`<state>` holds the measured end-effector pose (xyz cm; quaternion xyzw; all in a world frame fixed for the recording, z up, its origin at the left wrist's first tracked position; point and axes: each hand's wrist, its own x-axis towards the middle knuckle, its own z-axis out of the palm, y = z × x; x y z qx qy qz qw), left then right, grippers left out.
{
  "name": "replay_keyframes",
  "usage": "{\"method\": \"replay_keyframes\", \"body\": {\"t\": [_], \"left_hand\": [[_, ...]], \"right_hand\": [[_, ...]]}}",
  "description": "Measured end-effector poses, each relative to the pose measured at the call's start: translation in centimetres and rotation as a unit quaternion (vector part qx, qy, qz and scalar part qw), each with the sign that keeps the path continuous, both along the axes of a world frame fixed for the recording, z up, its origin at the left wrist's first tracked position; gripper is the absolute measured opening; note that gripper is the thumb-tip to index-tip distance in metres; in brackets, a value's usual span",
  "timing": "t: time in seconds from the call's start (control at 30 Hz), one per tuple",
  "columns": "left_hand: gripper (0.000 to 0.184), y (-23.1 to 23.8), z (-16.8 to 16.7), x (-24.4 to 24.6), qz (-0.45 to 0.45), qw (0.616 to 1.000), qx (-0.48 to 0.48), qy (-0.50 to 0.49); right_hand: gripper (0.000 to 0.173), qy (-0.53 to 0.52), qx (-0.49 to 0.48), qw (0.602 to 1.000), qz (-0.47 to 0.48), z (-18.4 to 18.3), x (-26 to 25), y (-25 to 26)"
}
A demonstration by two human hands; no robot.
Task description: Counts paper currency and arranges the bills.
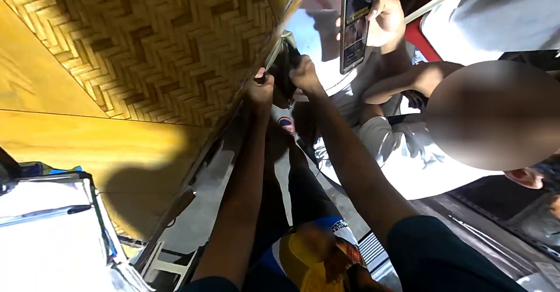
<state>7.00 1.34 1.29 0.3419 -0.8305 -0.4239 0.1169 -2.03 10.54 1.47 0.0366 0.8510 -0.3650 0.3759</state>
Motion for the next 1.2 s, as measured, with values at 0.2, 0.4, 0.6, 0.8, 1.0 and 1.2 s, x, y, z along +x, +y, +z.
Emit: {"method": "replay_keyframes", "body": {"t": [0.2, 0.4, 0.6, 0.8, 1.0, 1.2], "left_hand": [[0.024, -0.9, 0.3, 0.0, 0.002, 0.997, 0.02, -0.073], [0.026, -1.3, 1.4, -0.4, 0.001, 0.992, 0.041, -0.116], [0.02, -0.6, 0.3, -0.3, 0.012, 0.999, -0.02, -0.046], [0.02, -0.4, -0.3, -0.4, 0.02, 1.0, 0.015, 0.002], [0.021, 0.1, -1.3, -0.6, 0.03, 0.999, 0.014, 0.033], [0.024, -0.5, -0.4, -0.1, 0.016, 0.999, 0.022, -0.039]], "right_hand": [[0.037, 0.065, 0.06, 0.996, 0.022, 0.3, 0.9, -1.6], [0.033, 0.127, 0.146, 0.981, 0.013, 1.9, 2.0, -0.6], [0.026, 0.309, 0.067, 0.945, -0.085, 4.7, 3.3, 3.4], [0.018, 0.407, 0.001, 0.899, -0.16, 4.8, 3.6, 4.7], [0.022, 0.296, 0.041, 0.954, 0.025, 2.7, 5.5, 0.4], [0.025, 0.136, 0.057, 0.984, 0.098, 1.3, 4.1, -3.4]]}}
